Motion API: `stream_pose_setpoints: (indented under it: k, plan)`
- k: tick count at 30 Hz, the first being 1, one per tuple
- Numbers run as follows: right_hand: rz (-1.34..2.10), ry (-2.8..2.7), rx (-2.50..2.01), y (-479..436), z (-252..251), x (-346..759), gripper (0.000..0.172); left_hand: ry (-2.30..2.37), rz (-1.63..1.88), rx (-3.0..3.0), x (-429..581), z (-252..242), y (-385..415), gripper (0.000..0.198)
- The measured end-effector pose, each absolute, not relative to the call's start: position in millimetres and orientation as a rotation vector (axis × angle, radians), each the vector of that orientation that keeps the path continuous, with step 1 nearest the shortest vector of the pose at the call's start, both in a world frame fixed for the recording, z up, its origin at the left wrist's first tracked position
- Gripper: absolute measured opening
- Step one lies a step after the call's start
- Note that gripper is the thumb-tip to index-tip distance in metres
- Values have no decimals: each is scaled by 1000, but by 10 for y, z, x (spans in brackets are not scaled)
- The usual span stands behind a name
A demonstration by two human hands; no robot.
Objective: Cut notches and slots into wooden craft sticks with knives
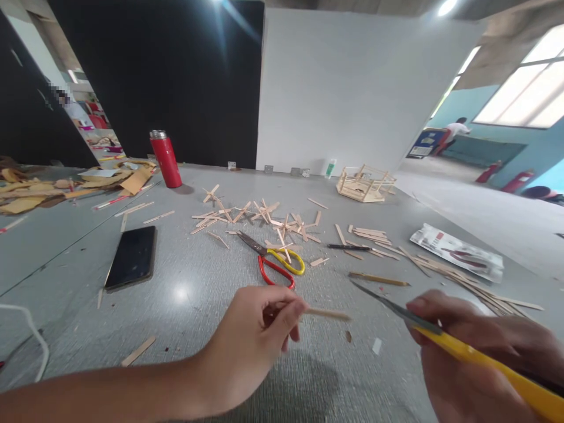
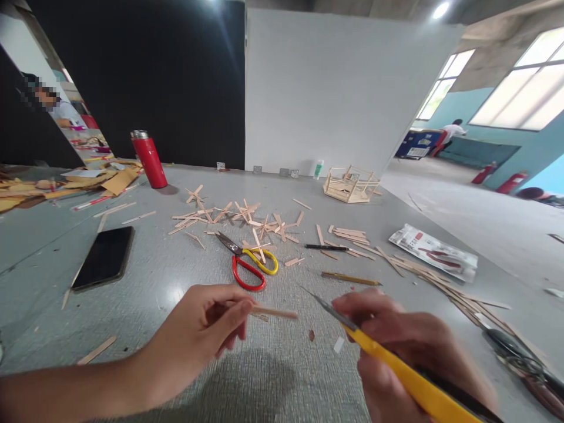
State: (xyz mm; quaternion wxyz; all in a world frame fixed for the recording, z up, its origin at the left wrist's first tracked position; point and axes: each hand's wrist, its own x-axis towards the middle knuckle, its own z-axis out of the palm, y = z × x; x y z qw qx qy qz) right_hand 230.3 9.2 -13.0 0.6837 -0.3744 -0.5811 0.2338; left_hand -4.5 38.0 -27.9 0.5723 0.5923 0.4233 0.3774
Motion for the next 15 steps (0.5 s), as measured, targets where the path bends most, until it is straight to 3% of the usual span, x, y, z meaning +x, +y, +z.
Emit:
stream_pose_setpoints:
  k: [3,8,12,15]
  plan:
    - [649,-1261,-972,204,-129,2296,22,1006,666,1530,-64,-478,541,17]
    - [895,-1251,-1062,287,-240,2194,27,944,449,1462,-128,-685,720,14]
    - [842,-1207,-1119,254,-302,2157,38,890,356,1438,-186,-671,793,8]
    - [821,-1218,-1138,221,-292,2130,34,854,315,1459,-217,-656,835,11]
